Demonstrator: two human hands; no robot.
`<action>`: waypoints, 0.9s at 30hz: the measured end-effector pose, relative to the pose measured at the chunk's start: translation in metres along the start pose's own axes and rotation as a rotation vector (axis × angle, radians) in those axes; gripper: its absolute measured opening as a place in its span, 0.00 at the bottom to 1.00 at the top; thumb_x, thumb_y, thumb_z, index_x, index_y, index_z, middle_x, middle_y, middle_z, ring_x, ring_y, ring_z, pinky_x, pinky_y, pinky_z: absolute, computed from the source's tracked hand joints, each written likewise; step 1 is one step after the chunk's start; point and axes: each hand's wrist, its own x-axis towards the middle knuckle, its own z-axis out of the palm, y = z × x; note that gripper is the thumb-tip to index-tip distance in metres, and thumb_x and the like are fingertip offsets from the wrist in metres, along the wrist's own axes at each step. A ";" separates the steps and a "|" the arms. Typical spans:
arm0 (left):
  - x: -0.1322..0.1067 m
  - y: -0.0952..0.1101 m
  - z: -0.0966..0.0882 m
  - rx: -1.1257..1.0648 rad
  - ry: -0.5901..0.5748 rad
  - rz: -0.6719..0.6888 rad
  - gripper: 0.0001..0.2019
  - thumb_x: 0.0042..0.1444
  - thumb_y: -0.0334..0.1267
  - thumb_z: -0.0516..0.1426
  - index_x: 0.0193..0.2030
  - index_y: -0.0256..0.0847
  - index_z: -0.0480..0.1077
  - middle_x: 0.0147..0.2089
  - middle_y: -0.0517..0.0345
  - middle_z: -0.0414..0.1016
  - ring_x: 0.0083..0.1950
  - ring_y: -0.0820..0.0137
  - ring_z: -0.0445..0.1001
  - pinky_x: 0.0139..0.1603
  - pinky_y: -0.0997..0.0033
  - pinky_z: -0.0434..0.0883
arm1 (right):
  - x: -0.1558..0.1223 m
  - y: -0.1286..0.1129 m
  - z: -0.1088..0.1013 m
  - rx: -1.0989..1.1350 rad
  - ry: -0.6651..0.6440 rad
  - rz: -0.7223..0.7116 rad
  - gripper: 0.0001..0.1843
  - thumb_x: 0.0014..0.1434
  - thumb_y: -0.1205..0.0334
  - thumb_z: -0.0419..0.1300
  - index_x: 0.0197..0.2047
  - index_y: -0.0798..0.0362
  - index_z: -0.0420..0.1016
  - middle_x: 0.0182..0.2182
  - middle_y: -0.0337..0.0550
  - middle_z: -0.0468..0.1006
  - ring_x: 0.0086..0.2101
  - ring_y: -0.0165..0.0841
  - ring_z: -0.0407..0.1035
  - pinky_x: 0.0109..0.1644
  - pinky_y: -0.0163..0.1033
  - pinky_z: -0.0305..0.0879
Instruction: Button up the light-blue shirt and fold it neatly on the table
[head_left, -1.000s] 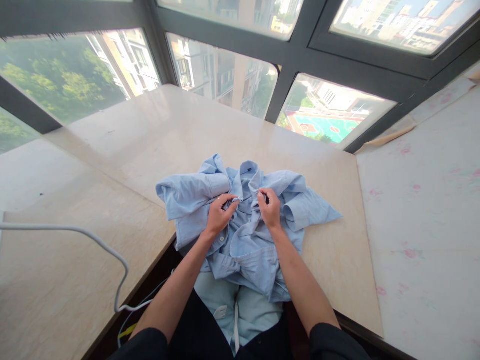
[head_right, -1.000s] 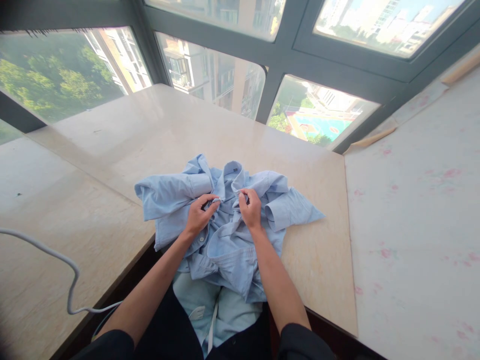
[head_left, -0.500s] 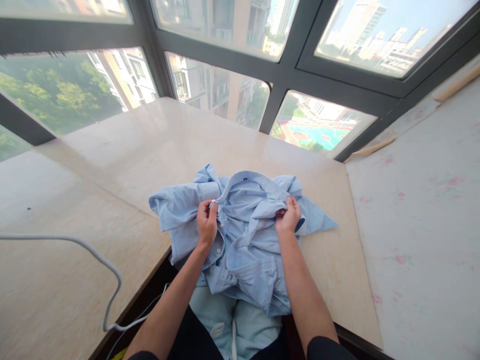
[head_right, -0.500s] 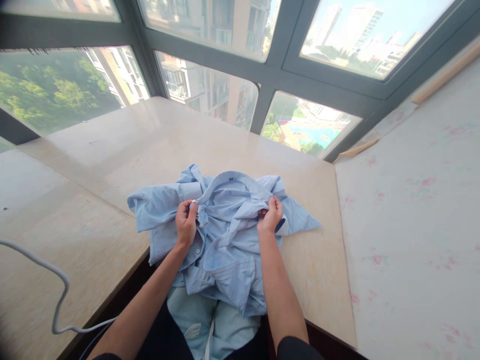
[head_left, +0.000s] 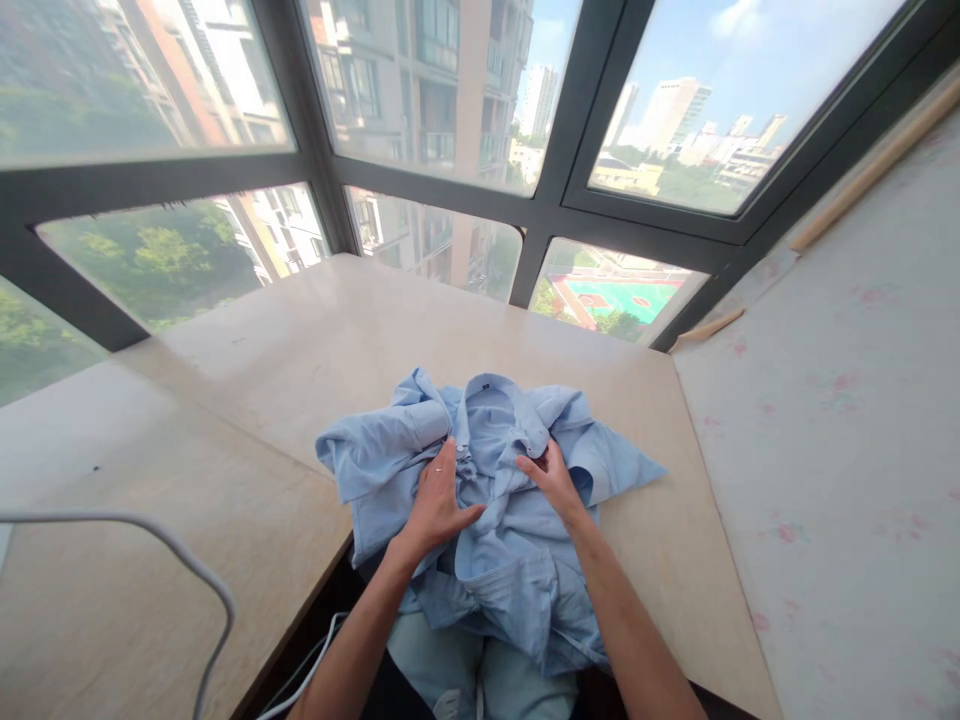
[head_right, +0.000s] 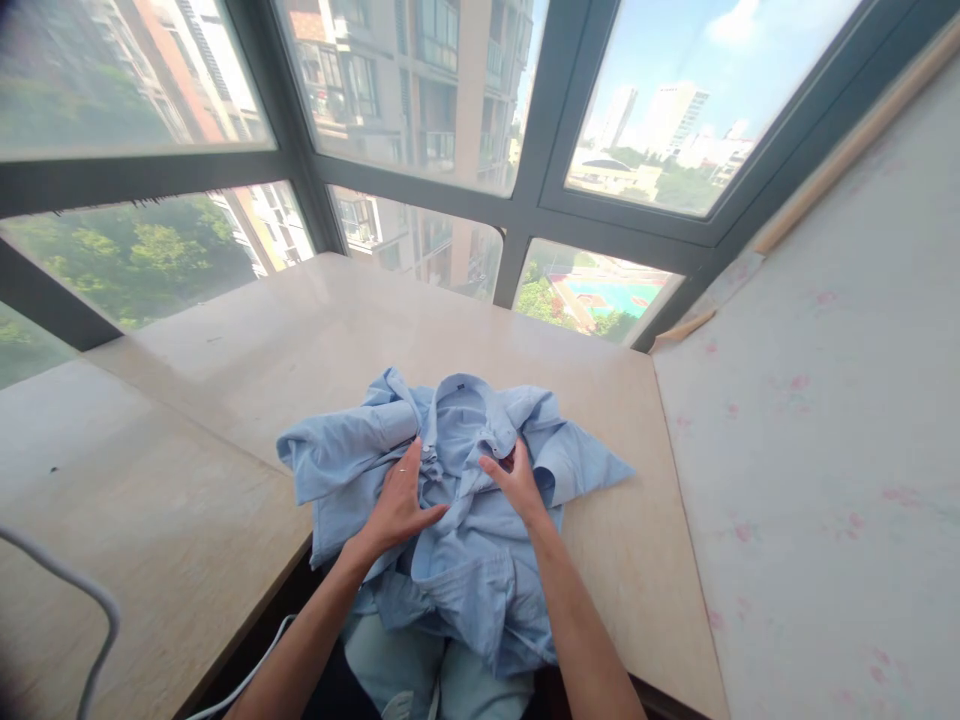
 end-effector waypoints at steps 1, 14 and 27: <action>-0.002 0.000 0.001 0.053 -0.007 0.002 0.51 0.45 0.46 0.66 0.72 0.43 0.44 0.74 0.37 0.48 0.74 0.48 0.47 0.70 0.45 0.52 | -0.005 0.000 0.001 -0.059 -0.019 0.003 0.39 0.47 0.49 0.71 0.58 0.51 0.63 0.56 0.51 0.73 0.56 0.43 0.68 0.62 0.50 0.62; 0.021 0.007 -0.027 0.147 0.093 -0.170 0.23 0.50 0.23 0.49 0.50 0.39 0.74 0.49 0.45 0.77 0.49 0.58 0.76 0.51 0.62 0.71 | -0.035 -0.022 0.015 -0.658 0.131 -0.084 0.10 0.55 0.57 0.58 0.38 0.50 0.76 0.30 0.41 0.78 0.32 0.37 0.71 0.40 0.40 0.65; 0.084 -0.026 -0.151 -0.804 1.016 -0.378 0.13 0.40 0.31 0.56 0.36 0.38 0.71 0.34 0.59 0.74 0.36 0.71 0.72 0.43 0.71 0.71 | 0.003 -0.121 -0.090 0.396 0.759 -0.052 0.14 0.40 0.60 0.68 0.32 0.54 0.76 0.29 0.37 0.79 0.30 0.32 0.73 0.35 0.37 0.71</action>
